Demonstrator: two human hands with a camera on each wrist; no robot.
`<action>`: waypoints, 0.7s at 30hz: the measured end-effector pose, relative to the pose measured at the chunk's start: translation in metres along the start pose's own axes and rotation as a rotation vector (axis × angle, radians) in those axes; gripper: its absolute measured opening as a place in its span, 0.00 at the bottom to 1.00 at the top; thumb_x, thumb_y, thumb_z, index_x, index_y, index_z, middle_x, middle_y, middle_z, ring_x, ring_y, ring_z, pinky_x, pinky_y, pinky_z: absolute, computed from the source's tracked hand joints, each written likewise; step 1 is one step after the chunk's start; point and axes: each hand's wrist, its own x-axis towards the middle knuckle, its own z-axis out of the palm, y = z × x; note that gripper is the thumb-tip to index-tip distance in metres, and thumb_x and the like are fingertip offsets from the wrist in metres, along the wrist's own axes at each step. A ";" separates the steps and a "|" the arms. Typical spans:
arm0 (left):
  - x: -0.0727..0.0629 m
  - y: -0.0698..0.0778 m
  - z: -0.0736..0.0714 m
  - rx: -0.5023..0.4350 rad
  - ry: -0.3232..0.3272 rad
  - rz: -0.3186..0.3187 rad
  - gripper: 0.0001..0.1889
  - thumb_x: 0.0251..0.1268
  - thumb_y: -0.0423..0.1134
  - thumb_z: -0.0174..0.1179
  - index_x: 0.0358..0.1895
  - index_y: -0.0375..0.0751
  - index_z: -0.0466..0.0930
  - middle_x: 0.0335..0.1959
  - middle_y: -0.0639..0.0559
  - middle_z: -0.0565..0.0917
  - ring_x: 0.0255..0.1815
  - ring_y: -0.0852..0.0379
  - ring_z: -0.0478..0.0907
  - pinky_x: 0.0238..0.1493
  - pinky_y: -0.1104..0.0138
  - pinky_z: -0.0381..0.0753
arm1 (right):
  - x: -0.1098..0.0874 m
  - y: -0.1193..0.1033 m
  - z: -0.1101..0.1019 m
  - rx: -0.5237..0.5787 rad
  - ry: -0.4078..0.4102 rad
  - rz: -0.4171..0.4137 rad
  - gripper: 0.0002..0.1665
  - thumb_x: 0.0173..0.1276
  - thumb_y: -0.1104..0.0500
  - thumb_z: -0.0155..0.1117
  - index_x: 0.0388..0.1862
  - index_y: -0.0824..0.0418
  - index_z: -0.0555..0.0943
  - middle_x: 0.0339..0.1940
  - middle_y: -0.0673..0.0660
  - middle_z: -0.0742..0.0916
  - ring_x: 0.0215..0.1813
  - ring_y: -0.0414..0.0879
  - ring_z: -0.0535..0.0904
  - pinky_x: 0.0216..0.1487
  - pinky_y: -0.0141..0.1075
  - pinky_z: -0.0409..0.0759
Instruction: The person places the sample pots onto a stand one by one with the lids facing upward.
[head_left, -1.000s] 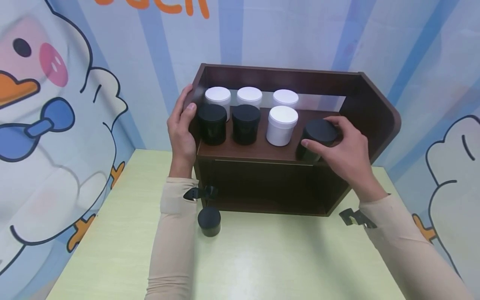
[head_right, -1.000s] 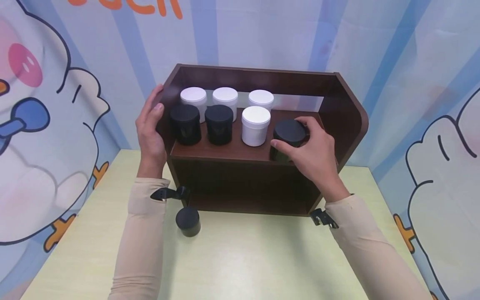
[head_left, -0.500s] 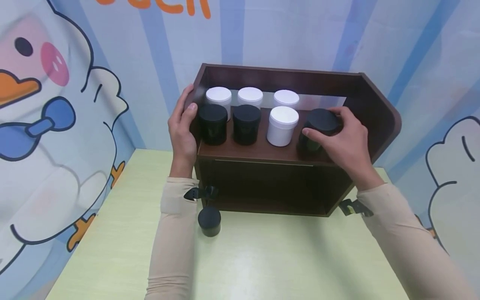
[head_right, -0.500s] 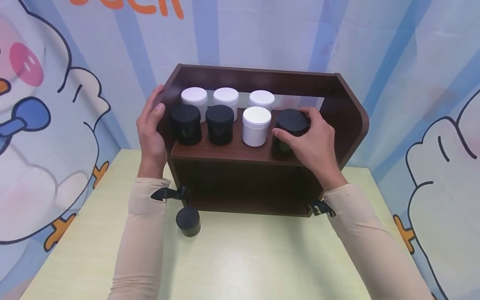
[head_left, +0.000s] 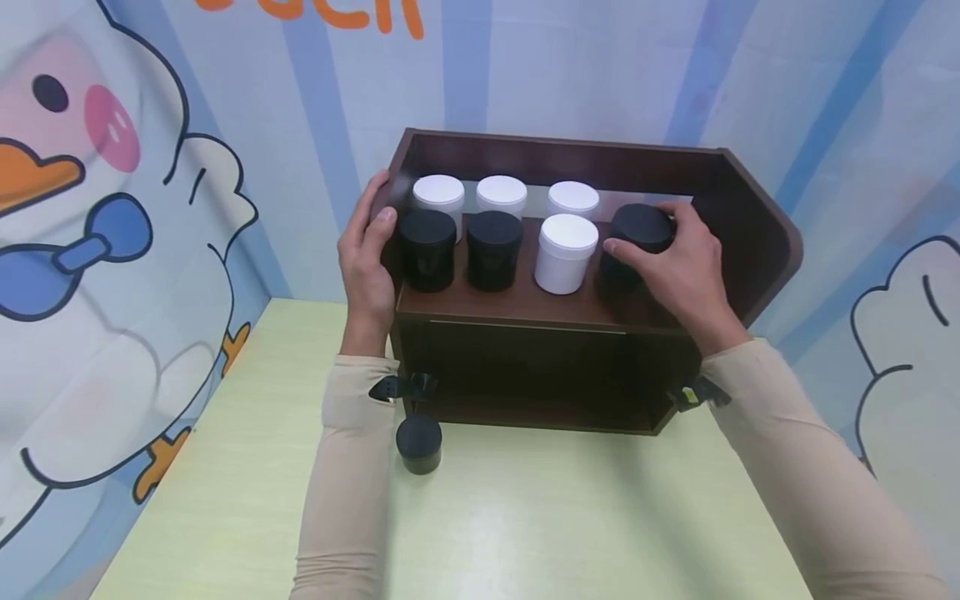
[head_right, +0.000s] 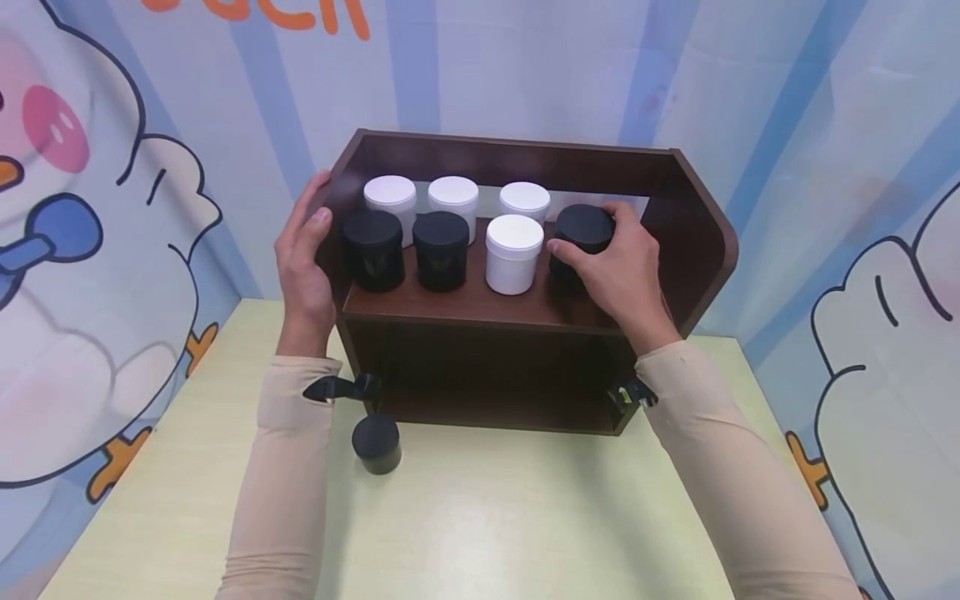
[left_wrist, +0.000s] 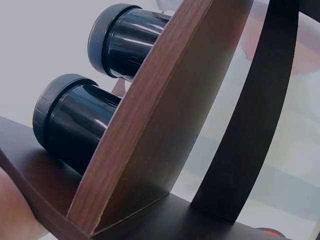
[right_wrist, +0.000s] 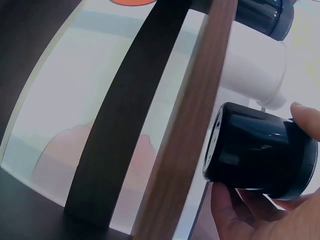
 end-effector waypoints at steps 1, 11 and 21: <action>0.000 0.000 0.000 0.006 0.001 -0.002 0.27 0.73 0.45 0.46 0.74 0.48 0.69 0.73 0.51 0.72 0.73 0.51 0.69 0.72 0.58 0.72 | 0.002 -0.001 0.000 0.005 -0.007 0.007 0.51 0.63 0.37 0.69 0.77 0.58 0.60 0.73 0.64 0.72 0.68 0.60 0.68 0.69 0.58 0.73; 0.000 -0.001 0.001 -0.005 0.002 -0.009 0.27 0.72 0.45 0.47 0.74 0.49 0.69 0.74 0.51 0.72 0.73 0.50 0.68 0.72 0.57 0.72 | 0.016 -0.008 0.002 0.030 -0.036 0.106 0.53 0.63 0.38 0.69 0.79 0.57 0.58 0.75 0.63 0.69 0.70 0.58 0.66 0.70 0.54 0.74; 0.000 -0.001 0.001 -0.001 0.001 0.000 0.27 0.73 0.45 0.46 0.74 0.49 0.69 0.73 0.52 0.72 0.72 0.54 0.70 0.72 0.58 0.72 | 0.032 -0.007 0.000 0.011 -0.056 0.167 0.53 0.64 0.39 0.68 0.79 0.57 0.56 0.78 0.62 0.66 0.72 0.59 0.64 0.71 0.54 0.74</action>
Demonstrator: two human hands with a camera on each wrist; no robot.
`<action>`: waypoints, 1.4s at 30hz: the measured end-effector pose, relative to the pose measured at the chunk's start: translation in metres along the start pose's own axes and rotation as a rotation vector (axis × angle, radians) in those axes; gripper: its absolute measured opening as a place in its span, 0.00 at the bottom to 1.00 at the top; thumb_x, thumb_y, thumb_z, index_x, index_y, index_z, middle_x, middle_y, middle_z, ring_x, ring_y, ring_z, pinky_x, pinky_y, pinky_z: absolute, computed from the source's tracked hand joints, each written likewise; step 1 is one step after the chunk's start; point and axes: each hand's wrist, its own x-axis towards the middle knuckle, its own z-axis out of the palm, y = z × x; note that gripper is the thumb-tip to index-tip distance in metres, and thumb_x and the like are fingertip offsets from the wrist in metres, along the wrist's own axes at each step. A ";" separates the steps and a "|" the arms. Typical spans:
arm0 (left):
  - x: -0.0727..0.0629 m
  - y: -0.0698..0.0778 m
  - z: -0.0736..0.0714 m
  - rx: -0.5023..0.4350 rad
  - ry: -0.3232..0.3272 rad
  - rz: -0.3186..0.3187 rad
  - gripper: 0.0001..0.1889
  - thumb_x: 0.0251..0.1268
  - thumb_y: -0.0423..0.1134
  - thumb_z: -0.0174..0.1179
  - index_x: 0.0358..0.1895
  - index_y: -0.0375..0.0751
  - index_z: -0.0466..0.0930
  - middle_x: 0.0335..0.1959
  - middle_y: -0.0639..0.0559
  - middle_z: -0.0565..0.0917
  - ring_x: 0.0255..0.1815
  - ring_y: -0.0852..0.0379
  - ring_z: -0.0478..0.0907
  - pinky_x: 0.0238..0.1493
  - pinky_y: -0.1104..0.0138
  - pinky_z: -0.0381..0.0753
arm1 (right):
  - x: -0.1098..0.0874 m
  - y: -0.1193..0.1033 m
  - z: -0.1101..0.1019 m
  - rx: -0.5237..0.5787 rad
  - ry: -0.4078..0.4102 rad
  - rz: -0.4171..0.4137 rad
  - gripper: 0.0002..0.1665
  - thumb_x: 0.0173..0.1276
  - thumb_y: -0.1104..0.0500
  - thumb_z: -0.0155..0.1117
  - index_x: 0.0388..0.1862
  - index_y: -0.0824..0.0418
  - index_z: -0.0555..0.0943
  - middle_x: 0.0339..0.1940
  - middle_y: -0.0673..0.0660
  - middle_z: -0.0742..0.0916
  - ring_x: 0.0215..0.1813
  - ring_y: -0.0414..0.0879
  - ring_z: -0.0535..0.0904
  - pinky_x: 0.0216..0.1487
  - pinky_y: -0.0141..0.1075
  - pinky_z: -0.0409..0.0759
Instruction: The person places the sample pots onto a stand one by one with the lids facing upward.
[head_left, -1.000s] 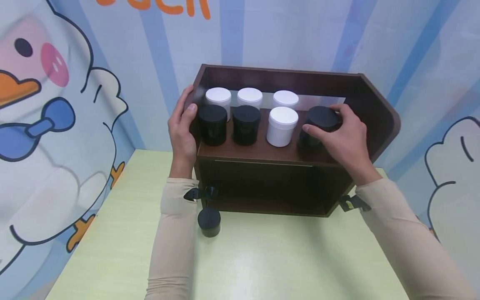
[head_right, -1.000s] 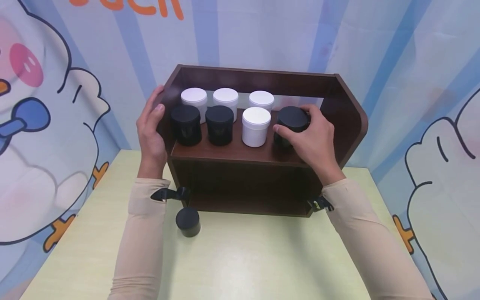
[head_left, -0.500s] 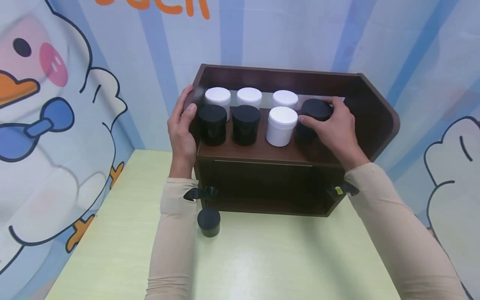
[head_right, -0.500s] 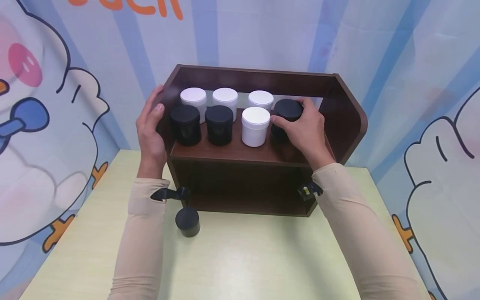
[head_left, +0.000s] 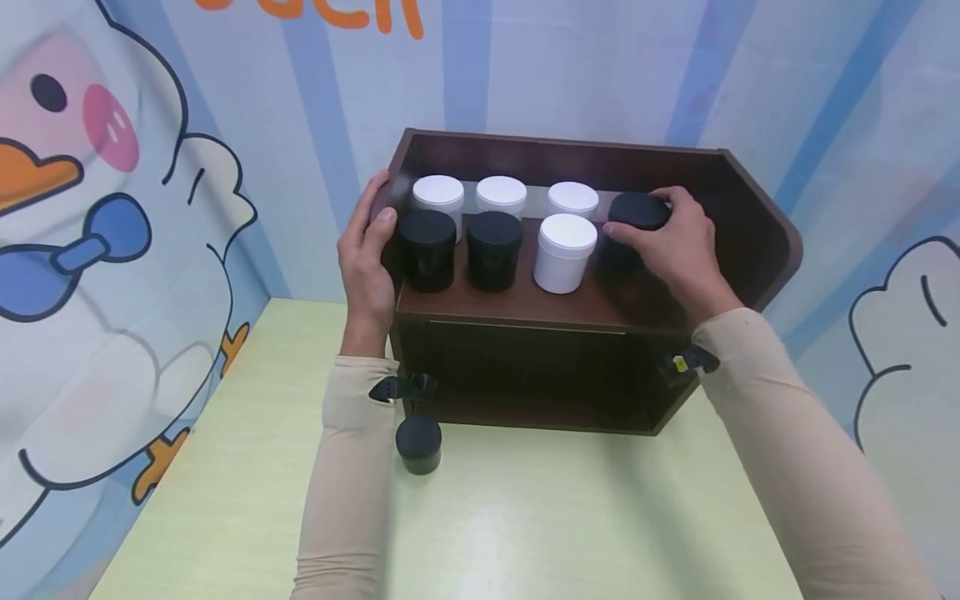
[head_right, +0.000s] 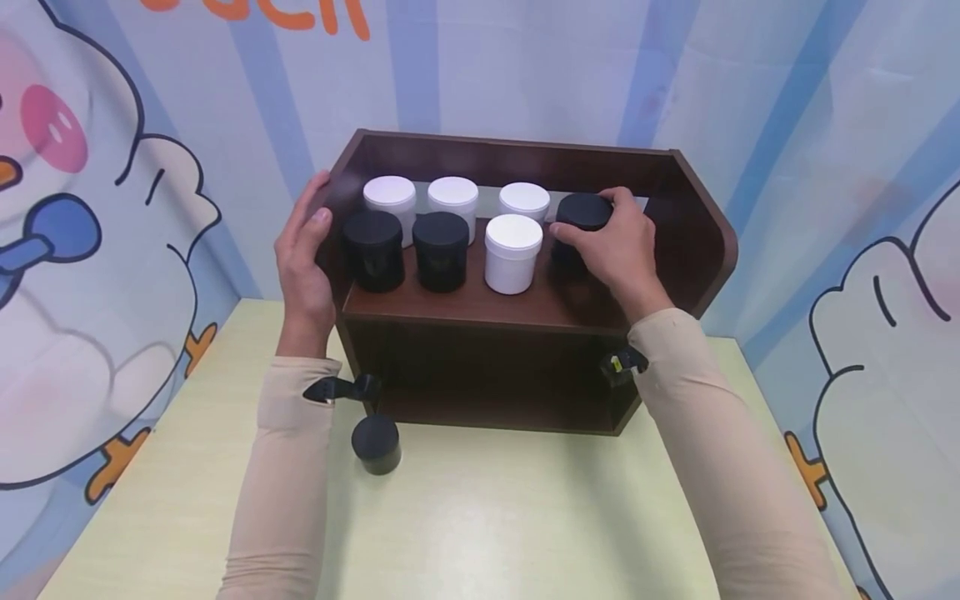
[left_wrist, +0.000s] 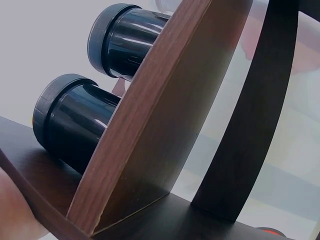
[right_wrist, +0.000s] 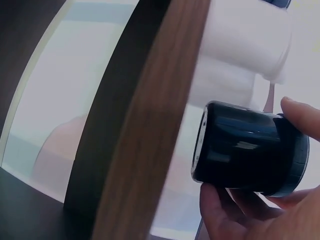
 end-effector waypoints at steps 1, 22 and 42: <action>0.000 0.000 0.000 -0.001 0.000 -0.001 0.27 0.73 0.45 0.46 0.74 0.49 0.69 0.73 0.51 0.73 0.72 0.55 0.70 0.72 0.58 0.72 | 0.002 0.000 -0.001 -0.006 -0.006 0.005 0.53 0.64 0.39 0.68 0.79 0.57 0.55 0.78 0.63 0.65 0.72 0.60 0.64 0.71 0.54 0.74; -0.001 -0.002 -0.002 0.013 0.001 -0.015 0.27 0.73 0.46 0.47 0.74 0.50 0.69 0.73 0.51 0.73 0.71 0.54 0.70 0.71 0.56 0.73 | 0.027 0.004 0.003 -0.075 -0.076 0.091 0.54 0.68 0.41 0.65 0.81 0.61 0.50 0.78 0.68 0.63 0.72 0.64 0.65 0.72 0.58 0.70; 0.000 0.000 -0.001 0.010 0.000 -0.012 0.28 0.72 0.46 0.46 0.74 0.49 0.69 0.73 0.52 0.72 0.72 0.55 0.70 0.72 0.56 0.73 | 0.033 0.006 0.002 -0.048 -0.062 0.092 0.56 0.67 0.38 0.64 0.81 0.61 0.49 0.79 0.67 0.62 0.73 0.63 0.63 0.74 0.57 0.69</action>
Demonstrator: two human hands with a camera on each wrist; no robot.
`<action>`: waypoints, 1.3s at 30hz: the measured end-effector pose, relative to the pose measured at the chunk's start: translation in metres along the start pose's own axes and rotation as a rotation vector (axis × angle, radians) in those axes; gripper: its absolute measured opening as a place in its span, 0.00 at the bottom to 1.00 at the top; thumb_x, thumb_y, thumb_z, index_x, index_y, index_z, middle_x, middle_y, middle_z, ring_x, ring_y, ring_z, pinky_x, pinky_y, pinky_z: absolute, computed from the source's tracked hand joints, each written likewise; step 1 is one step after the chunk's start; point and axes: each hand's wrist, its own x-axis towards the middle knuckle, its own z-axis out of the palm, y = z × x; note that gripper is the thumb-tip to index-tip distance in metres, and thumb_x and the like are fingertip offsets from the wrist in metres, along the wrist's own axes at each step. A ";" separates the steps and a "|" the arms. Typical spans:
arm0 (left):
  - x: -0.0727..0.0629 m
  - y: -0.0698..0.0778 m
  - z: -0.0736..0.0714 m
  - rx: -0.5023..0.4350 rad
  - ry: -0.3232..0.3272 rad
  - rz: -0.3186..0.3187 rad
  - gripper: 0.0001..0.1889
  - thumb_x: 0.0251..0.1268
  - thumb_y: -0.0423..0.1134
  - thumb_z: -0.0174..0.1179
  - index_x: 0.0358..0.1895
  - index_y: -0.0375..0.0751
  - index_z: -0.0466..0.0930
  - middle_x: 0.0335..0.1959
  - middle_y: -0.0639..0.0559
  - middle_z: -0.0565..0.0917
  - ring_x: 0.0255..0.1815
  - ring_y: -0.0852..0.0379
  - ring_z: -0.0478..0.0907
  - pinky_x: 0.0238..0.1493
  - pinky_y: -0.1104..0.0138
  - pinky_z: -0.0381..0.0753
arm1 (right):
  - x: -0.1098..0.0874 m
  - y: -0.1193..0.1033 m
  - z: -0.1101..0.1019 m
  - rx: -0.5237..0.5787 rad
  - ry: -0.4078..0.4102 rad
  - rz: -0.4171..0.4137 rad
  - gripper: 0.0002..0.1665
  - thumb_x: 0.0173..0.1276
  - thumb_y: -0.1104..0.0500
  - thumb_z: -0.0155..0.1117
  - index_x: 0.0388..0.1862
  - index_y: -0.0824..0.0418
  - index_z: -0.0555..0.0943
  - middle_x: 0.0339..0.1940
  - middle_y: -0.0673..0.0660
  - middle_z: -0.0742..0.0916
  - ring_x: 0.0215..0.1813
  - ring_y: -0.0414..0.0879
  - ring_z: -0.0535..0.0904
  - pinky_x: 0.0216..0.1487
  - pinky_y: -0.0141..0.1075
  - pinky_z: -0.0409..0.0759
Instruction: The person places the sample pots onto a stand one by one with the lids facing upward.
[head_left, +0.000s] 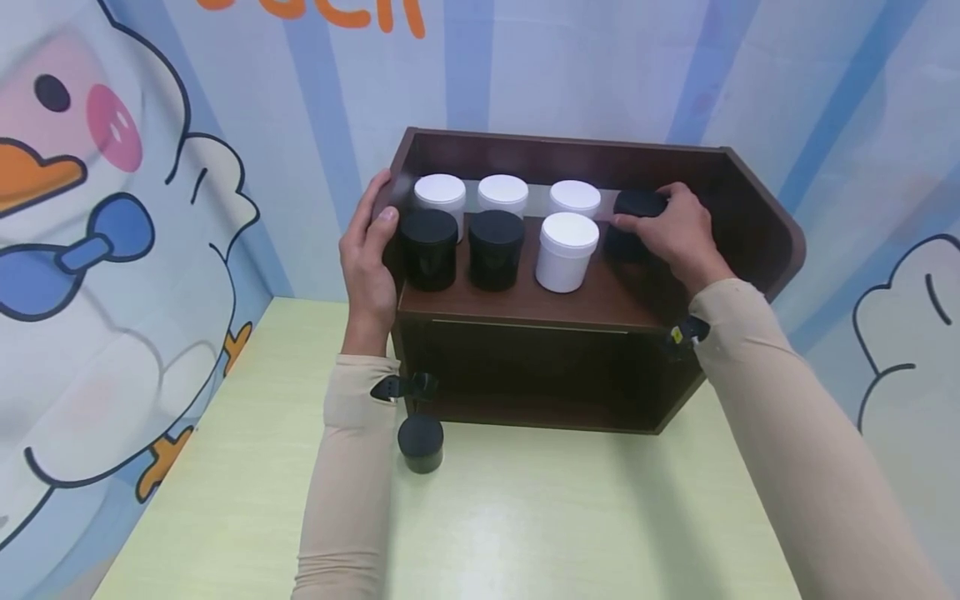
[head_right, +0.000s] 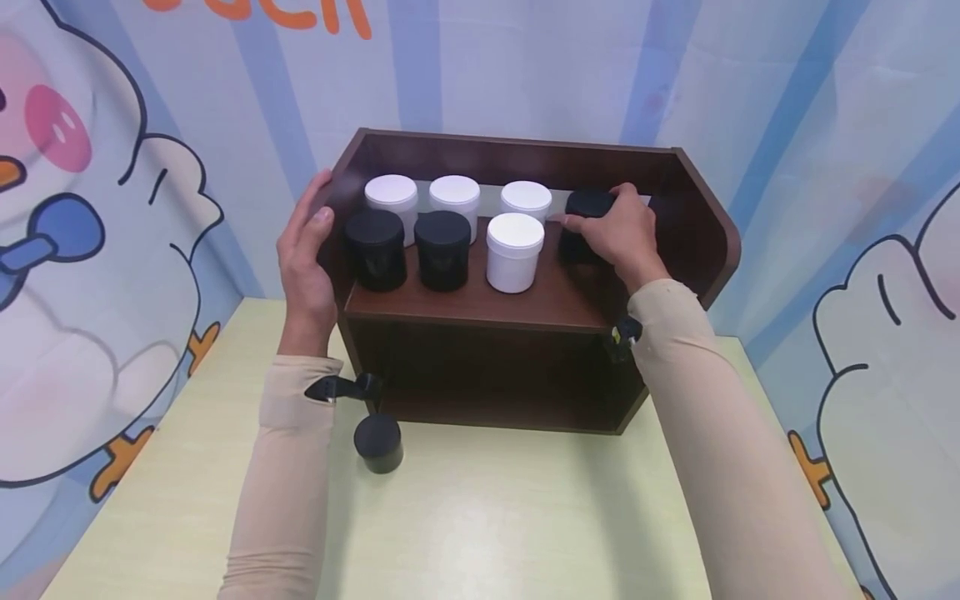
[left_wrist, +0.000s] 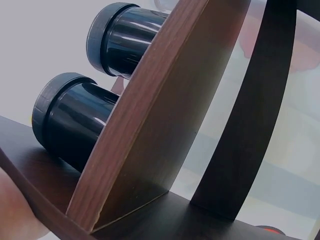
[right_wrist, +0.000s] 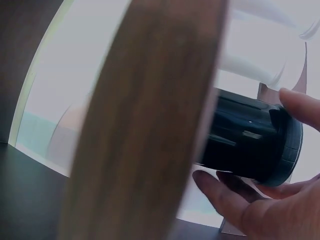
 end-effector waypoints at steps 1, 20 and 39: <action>0.000 0.000 0.000 0.000 0.001 0.000 0.28 0.72 0.46 0.46 0.74 0.49 0.69 0.73 0.52 0.72 0.72 0.55 0.69 0.72 0.56 0.72 | 0.000 0.000 0.000 -0.001 0.000 -0.003 0.56 0.66 0.38 0.64 0.81 0.61 0.49 0.79 0.67 0.62 0.73 0.63 0.63 0.74 0.57 0.69; -0.001 -0.001 -0.001 -0.004 0.003 0.008 0.28 0.72 0.46 0.46 0.74 0.48 0.69 0.74 0.52 0.72 0.73 0.53 0.69 0.74 0.55 0.70 | -0.035 -0.025 -0.021 -0.036 0.116 -0.119 0.53 0.68 0.35 0.57 0.83 0.53 0.48 0.83 0.59 0.59 0.81 0.57 0.60 0.76 0.57 0.65; 0.001 -0.001 0.000 -0.006 -0.005 0.010 0.28 0.72 0.45 0.47 0.74 0.49 0.68 0.74 0.50 0.71 0.73 0.53 0.68 0.75 0.56 0.69 | -0.064 -0.012 -0.023 0.165 0.037 -0.495 0.23 0.69 0.49 0.67 0.59 0.55 0.79 0.42 0.46 0.86 0.42 0.38 0.85 0.40 0.24 0.82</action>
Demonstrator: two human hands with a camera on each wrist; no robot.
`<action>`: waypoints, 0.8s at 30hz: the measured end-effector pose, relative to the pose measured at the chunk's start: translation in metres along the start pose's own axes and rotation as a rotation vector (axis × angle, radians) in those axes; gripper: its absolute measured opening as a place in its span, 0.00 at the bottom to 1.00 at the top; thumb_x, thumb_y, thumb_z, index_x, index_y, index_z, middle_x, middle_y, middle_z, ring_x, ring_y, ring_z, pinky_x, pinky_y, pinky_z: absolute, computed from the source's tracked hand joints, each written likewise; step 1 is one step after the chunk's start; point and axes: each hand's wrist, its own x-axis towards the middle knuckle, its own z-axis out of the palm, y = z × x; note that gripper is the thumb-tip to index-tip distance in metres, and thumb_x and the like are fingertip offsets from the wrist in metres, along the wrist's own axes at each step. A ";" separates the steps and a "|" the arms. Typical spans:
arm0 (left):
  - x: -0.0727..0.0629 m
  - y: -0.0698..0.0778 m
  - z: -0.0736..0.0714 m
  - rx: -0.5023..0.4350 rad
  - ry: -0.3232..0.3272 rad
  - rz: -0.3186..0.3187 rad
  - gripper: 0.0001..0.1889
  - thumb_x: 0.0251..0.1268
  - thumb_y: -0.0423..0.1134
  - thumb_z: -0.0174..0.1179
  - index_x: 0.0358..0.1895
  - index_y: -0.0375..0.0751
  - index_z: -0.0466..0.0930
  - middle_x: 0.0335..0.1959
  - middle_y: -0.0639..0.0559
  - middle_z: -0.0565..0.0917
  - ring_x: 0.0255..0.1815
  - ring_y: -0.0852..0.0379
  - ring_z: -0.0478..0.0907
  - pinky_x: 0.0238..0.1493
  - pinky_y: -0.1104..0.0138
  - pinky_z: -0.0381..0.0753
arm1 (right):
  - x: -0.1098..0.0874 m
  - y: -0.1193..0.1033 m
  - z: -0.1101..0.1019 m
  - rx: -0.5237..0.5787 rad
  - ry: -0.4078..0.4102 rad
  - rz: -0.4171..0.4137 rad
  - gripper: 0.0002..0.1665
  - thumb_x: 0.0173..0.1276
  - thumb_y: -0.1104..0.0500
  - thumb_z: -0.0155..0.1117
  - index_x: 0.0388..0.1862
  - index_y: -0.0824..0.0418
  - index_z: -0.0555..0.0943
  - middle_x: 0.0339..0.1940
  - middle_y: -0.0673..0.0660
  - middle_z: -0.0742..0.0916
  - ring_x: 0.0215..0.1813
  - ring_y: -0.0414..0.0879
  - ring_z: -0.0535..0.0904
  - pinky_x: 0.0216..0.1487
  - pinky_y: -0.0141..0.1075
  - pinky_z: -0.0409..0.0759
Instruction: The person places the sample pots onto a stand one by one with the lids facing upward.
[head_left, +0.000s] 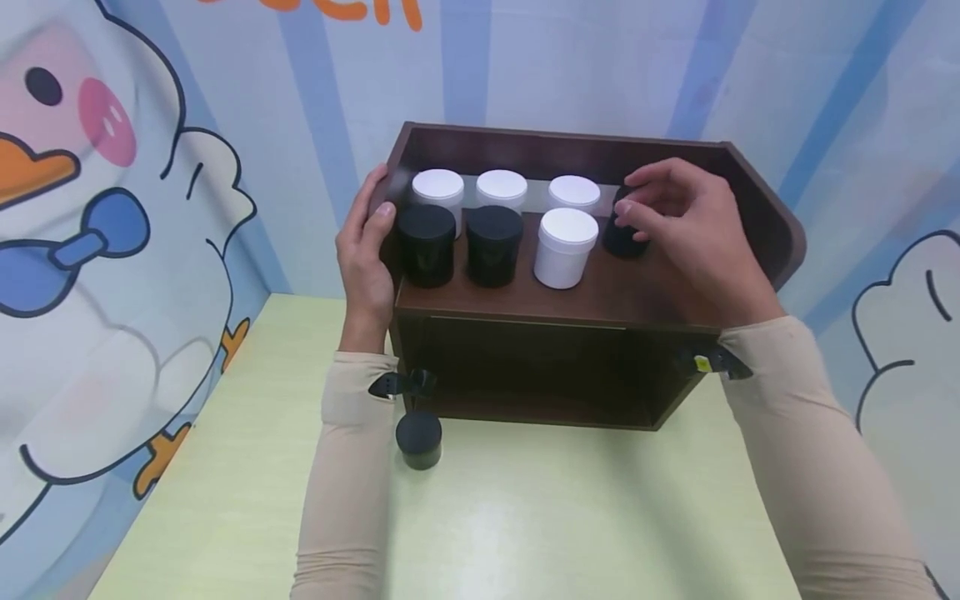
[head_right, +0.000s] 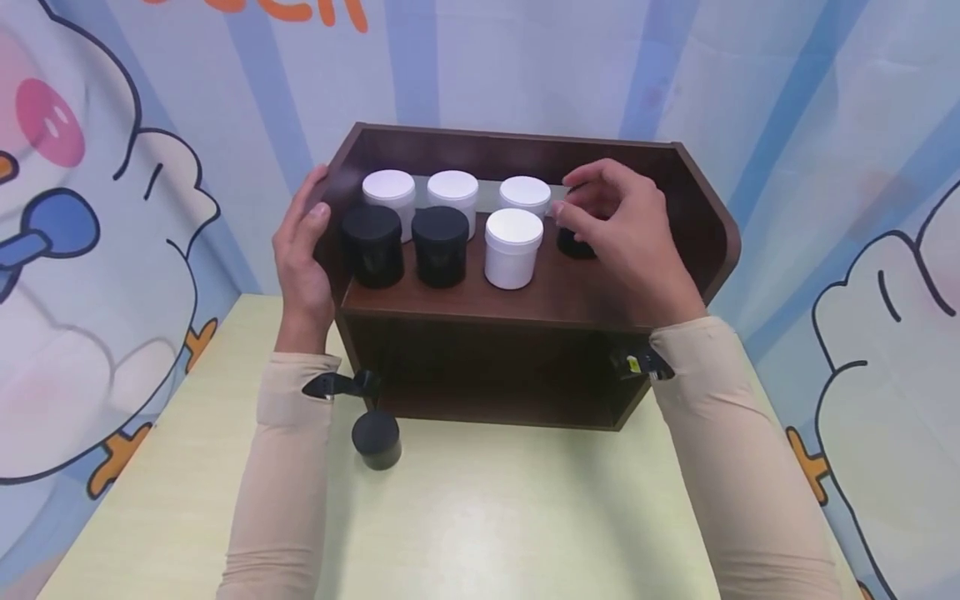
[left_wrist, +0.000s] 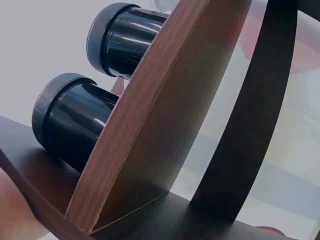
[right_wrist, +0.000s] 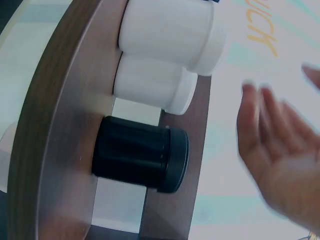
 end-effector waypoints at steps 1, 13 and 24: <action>0.000 0.000 0.000 -0.001 0.000 0.000 0.28 0.72 0.45 0.47 0.74 0.49 0.68 0.74 0.50 0.71 0.73 0.53 0.68 0.74 0.56 0.69 | -0.001 0.000 -0.002 0.005 -0.044 -0.033 0.21 0.68 0.50 0.68 0.58 0.55 0.80 0.42 0.45 0.86 0.41 0.38 0.85 0.40 0.24 0.82; 0.001 0.001 0.001 -0.003 -0.002 0.002 0.28 0.72 0.46 0.47 0.74 0.49 0.68 0.74 0.52 0.72 0.73 0.55 0.69 0.74 0.57 0.70 | -0.018 0.002 0.000 0.119 -0.235 -0.240 0.21 0.64 0.63 0.70 0.56 0.61 0.81 0.47 0.52 0.88 0.48 0.45 0.86 0.50 0.25 0.83; 0.000 0.000 0.000 -0.003 0.005 0.006 0.27 0.72 0.46 0.46 0.74 0.49 0.69 0.74 0.52 0.72 0.72 0.54 0.69 0.73 0.57 0.71 | -0.026 0.010 0.007 0.151 -0.301 -0.304 0.22 0.61 0.66 0.70 0.55 0.60 0.82 0.47 0.52 0.88 0.48 0.47 0.86 0.52 0.28 0.82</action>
